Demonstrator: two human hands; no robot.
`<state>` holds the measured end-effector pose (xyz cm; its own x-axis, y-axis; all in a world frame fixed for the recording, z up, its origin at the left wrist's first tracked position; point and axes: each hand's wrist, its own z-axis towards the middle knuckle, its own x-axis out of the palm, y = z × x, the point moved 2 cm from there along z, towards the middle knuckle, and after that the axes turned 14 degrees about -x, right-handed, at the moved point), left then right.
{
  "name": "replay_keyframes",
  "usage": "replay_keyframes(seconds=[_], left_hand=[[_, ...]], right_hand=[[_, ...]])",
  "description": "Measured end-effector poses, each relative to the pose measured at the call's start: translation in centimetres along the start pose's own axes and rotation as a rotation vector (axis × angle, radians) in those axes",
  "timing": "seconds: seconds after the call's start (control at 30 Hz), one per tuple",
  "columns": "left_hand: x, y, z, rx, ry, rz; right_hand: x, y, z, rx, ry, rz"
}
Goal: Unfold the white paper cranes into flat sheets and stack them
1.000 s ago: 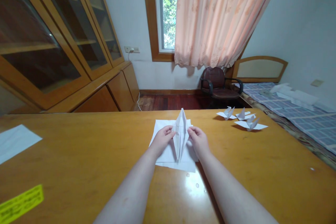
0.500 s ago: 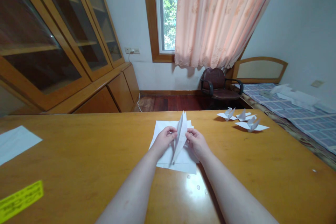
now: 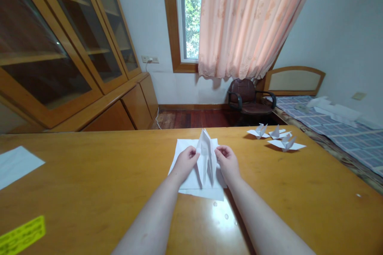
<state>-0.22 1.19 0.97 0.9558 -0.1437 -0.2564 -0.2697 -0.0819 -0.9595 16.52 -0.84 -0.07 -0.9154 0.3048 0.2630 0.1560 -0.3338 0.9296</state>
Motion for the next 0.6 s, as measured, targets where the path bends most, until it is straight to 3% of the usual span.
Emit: replay_keyframes(seconds=[0.3,0.6], left_hand=[[0.1,0.1,0.3,0.035,-0.027,-0.100],[-0.4,0.2,0.5,0.085,-0.088,0.048]], right_hand=[[0.1,1.0,-0.7,-0.194,0.137,-0.469],[0.6,1.7,-0.9,-0.193,0.298,-0.313]])
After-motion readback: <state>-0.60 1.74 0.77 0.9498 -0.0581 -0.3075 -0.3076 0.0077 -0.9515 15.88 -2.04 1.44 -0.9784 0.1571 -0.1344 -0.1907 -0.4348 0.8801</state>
